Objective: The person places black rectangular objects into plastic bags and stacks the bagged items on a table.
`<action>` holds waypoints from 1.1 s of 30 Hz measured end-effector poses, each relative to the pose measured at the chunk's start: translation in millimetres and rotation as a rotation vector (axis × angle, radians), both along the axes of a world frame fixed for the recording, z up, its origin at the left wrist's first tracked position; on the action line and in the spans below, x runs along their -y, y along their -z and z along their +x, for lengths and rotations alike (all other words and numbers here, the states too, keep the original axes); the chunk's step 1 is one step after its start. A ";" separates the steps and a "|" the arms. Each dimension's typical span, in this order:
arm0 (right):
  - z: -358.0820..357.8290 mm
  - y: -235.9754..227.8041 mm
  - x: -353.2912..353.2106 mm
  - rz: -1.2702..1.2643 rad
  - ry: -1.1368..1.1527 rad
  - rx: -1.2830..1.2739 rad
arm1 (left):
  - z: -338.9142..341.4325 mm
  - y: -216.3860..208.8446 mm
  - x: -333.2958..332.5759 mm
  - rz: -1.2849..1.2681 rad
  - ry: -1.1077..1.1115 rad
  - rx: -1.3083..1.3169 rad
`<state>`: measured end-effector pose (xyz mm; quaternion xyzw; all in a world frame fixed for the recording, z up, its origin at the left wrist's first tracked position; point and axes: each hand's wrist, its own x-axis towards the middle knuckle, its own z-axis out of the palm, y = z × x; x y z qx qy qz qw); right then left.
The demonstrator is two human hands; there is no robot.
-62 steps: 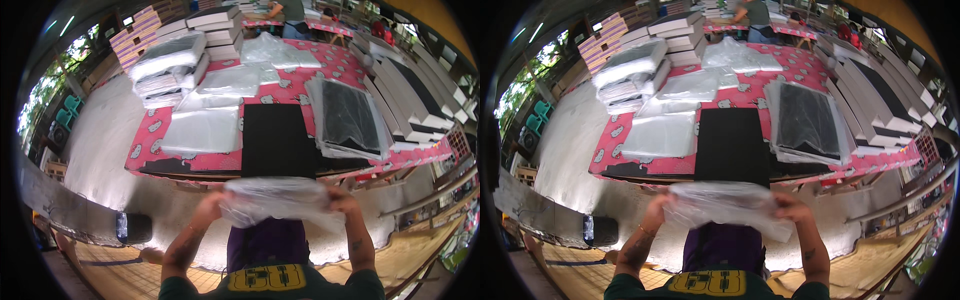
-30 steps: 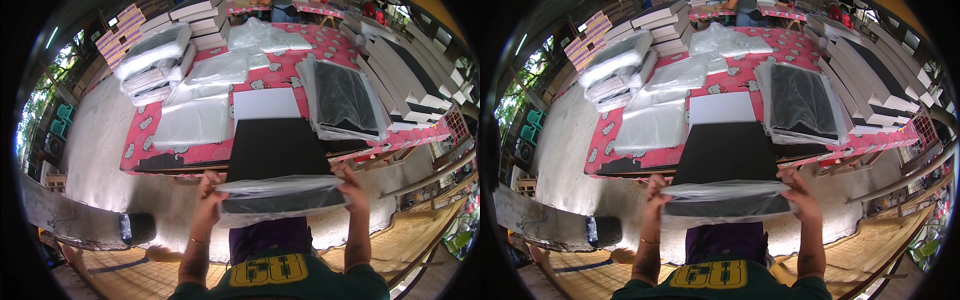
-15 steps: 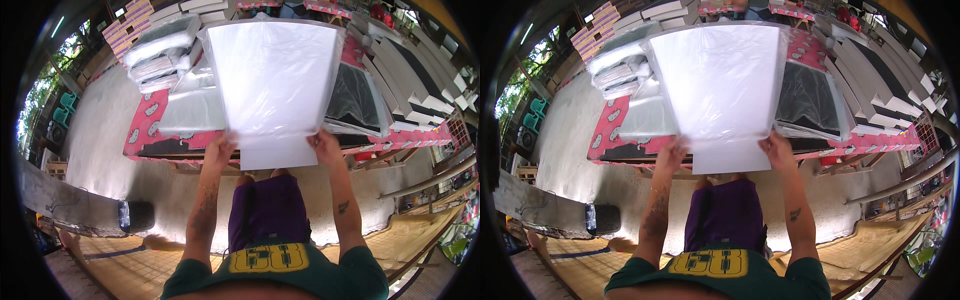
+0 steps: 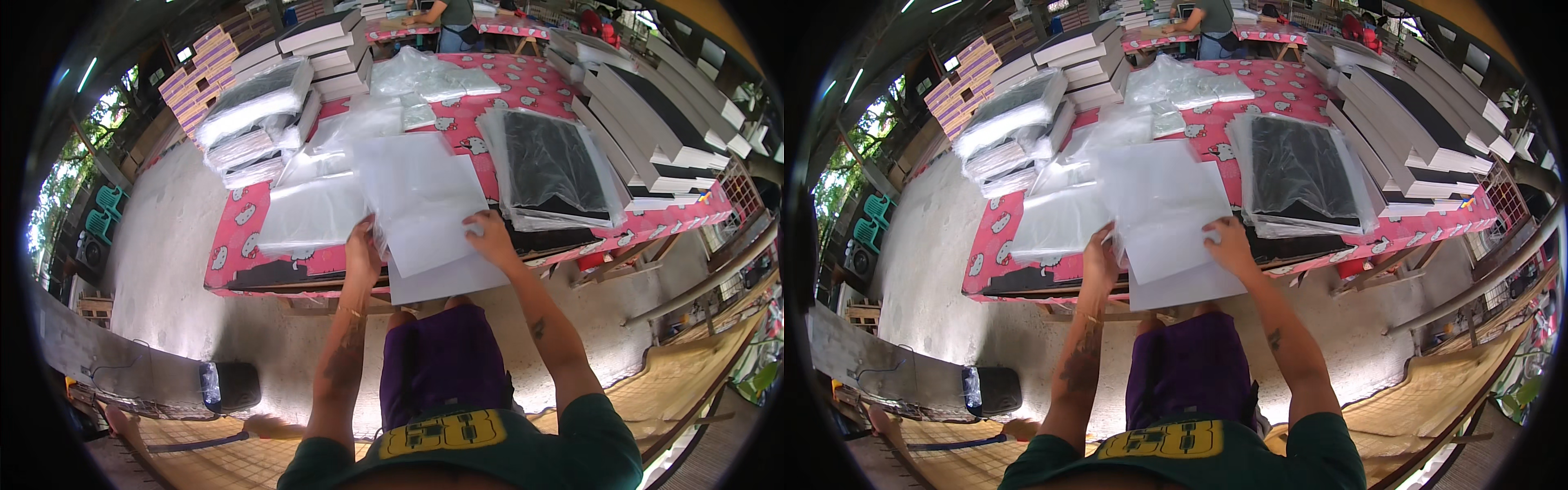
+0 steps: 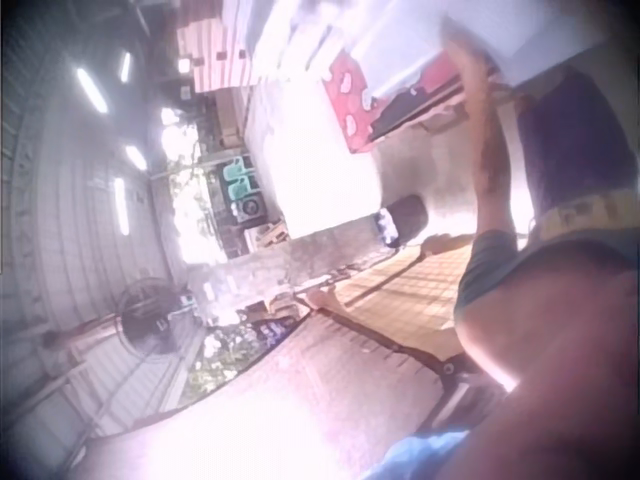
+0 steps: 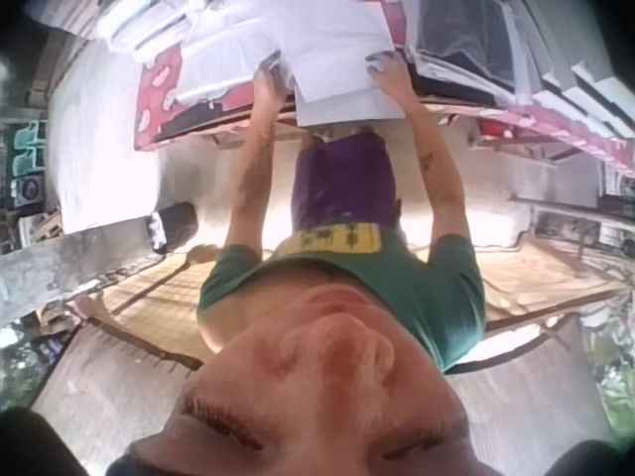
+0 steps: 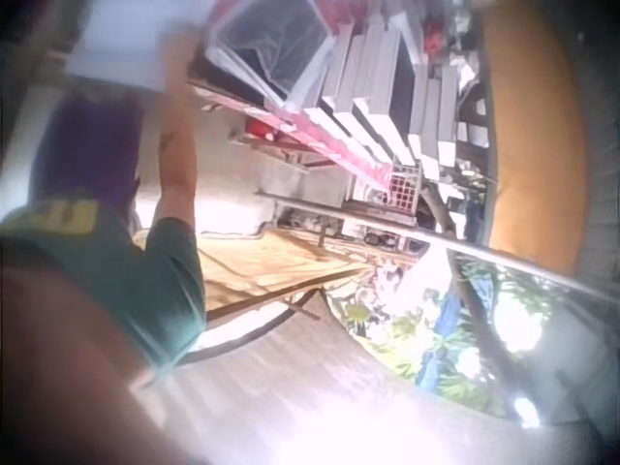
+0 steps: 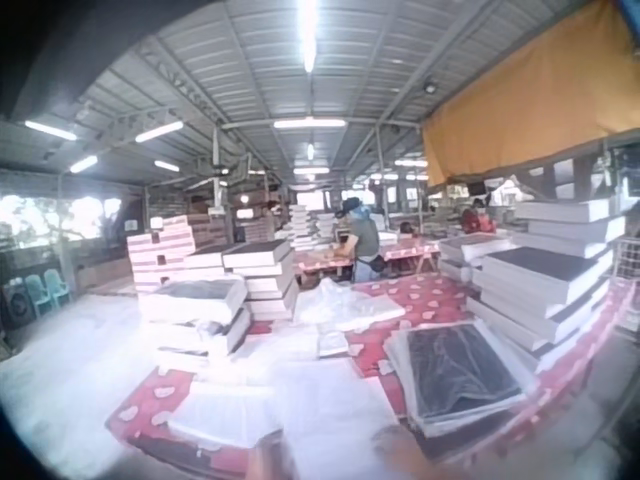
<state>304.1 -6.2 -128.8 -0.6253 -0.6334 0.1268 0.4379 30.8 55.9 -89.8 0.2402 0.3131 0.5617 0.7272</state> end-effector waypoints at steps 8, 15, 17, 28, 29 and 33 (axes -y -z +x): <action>-39.5 -6.1 -12.2 -0.159 0.221 0.439 | 17.1 36.3 39.6 0.215 0.021 -0.376; -26.4 -47.6 4.9 0.204 0.185 0.383 | -15.6 3.1 42.6 0.231 -0.265 -0.183; -36.4 -52.3 28.4 0.298 0.128 0.097 | -21.5 -8.3 36.9 0.246 -0.309 -0.114; -61.3 -82.2 -13.0 0.260 0.031 -1.727 | 62.3 -25.1 60.5 0.300 -0.154 -0.167; -59.8 -90.0 -17.9 0.386 0.122 -1.674 | 66.5 -20.3 71.5 0.260 -0.055 -0.169; -21.7 -103.5 -29.0 0.704 0.363 -1.535 | 60.4 -6.3 89.2 0.302 0.238 -0.333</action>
